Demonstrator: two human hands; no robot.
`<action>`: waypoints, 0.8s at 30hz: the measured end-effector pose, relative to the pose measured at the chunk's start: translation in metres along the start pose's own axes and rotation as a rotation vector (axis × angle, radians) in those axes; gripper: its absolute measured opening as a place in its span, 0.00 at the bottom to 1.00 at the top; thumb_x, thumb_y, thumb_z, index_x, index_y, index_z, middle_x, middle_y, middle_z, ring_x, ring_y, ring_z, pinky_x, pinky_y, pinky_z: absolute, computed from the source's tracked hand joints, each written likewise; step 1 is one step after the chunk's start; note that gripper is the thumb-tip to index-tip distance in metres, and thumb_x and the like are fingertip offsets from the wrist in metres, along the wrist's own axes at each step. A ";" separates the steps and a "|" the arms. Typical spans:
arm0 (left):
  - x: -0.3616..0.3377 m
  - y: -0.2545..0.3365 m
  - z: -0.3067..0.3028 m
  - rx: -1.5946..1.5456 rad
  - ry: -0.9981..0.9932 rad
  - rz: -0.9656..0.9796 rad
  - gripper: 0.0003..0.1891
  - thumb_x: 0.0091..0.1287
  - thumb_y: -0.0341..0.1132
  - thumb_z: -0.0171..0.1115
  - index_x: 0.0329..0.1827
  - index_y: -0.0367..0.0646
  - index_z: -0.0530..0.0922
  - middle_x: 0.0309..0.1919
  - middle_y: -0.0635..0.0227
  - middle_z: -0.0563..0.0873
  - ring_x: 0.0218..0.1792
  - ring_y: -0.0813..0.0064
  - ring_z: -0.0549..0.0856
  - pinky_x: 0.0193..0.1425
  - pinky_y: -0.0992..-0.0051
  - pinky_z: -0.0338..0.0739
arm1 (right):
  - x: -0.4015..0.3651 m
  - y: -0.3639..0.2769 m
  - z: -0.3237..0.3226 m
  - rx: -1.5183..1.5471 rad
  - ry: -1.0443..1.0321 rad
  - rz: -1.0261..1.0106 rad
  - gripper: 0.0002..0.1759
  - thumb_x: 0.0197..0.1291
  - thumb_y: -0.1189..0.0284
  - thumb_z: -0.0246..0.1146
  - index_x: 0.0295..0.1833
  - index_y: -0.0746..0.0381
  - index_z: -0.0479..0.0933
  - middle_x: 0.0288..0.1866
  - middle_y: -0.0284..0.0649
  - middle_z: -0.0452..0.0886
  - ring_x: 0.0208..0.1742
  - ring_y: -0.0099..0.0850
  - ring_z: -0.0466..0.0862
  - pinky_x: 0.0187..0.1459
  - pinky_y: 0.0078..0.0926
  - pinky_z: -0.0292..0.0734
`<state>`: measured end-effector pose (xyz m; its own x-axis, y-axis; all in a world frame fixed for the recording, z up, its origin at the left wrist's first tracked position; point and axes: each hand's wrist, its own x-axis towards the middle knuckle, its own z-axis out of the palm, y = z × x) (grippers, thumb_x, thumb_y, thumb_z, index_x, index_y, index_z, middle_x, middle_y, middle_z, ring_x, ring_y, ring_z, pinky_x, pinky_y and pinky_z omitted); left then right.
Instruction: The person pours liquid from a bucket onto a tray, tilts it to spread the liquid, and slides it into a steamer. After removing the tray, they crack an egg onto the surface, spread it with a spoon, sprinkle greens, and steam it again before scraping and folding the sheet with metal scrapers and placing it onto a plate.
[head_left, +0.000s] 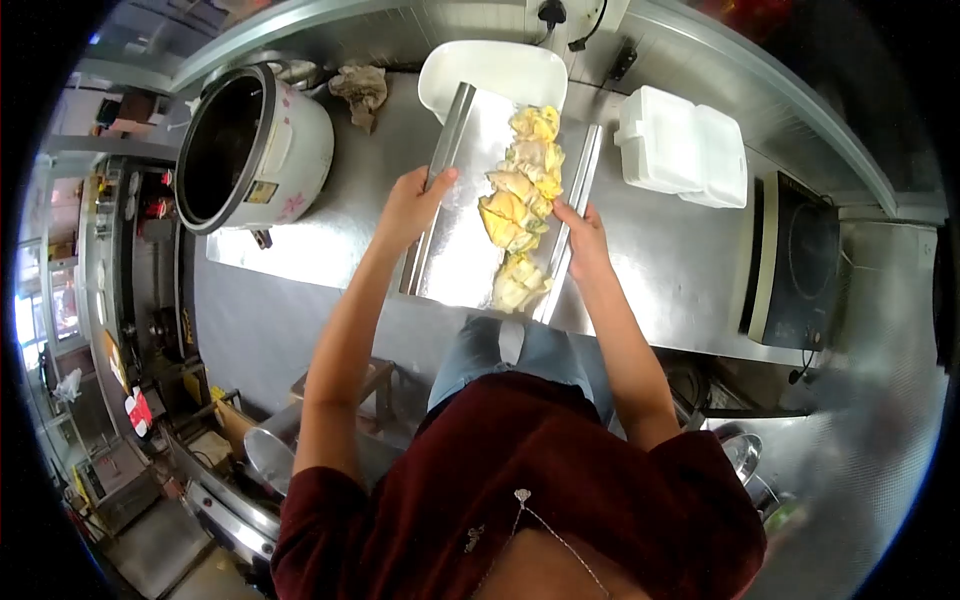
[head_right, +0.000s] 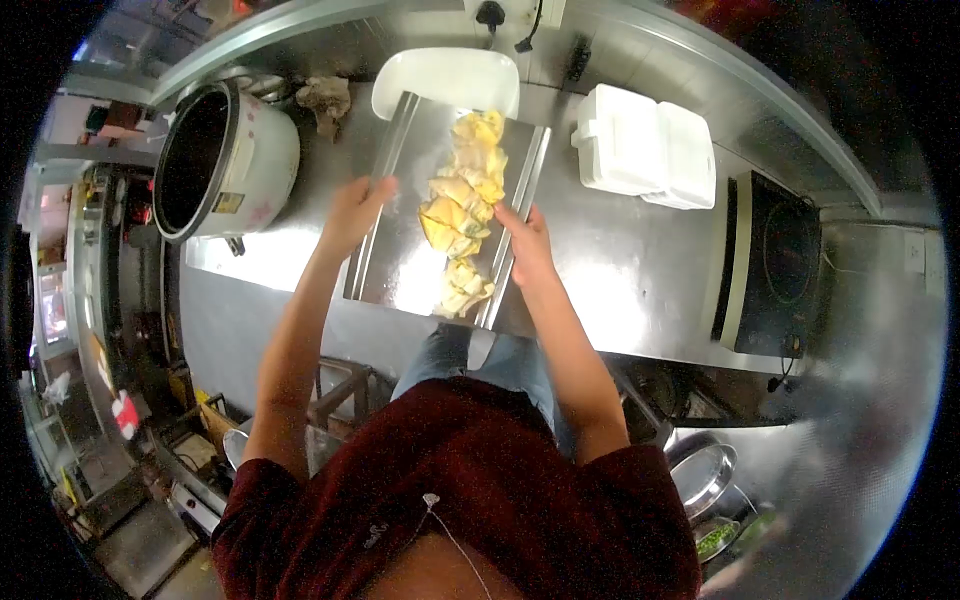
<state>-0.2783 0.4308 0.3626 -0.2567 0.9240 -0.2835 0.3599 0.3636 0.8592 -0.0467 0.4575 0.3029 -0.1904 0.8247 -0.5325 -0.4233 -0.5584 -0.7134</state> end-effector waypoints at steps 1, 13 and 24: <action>0.007 -0.003 0.001 -0.029 -0.020 0.001 0.21 0.61 0.46 0.55 0.21 0.36 0.69 0.13 0.77 0.65 0.17 0.85 0.63 0.19 0.78 0.59 | 0.000 0.001 0.001 0.020 0.027 -0.002 0.16 0.52 0.74 0.61 0.46 0.63 0.69 0.39 0.37 0.75 0.39 0.27 0.76 0.38 0.26 0.74; 0.086 0.019 0.019 -0.210 -0.240 -0.294 0.30 0.66 0.53 0.38 0.48 0.30 0.73 0.45 0.56 0.78 0.43 0.70 0.76 0.51 0.73 0.67 | 0.024 0.001 0.004 0.187 0.123 -0.144 0.19 0.54 0.76 0.58 0.52 0.64 0.64 0.45 0.39 0.73 0.45 0.29 0.74 0.44 0.27 0.73; 0.155 -0.027 0.025 -0.280 -0.226 -0.564 0.30 0.65 0.55 0.39 0.46 0.33 0.74 0.42 0.57 0.78 0.40 0.69 0.77 0.44 0.68 0.70 | 0.043 0.012 0.021 0.281 0.124 -0.192 0.20 0.55 0.76 0.58 0.54 0.63 0.64 0.47 0.38 0.73 0.46 0.29 0.74 0.44 0.27 0.71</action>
<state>-0.3048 0.5674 0.2849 -0.1317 0.6144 -0.7779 -0.0289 0.7821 0.6225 -0.0780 0.4882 0.2812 0.0181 0.8855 -0.4643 -0.6708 -0.3336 -0.6624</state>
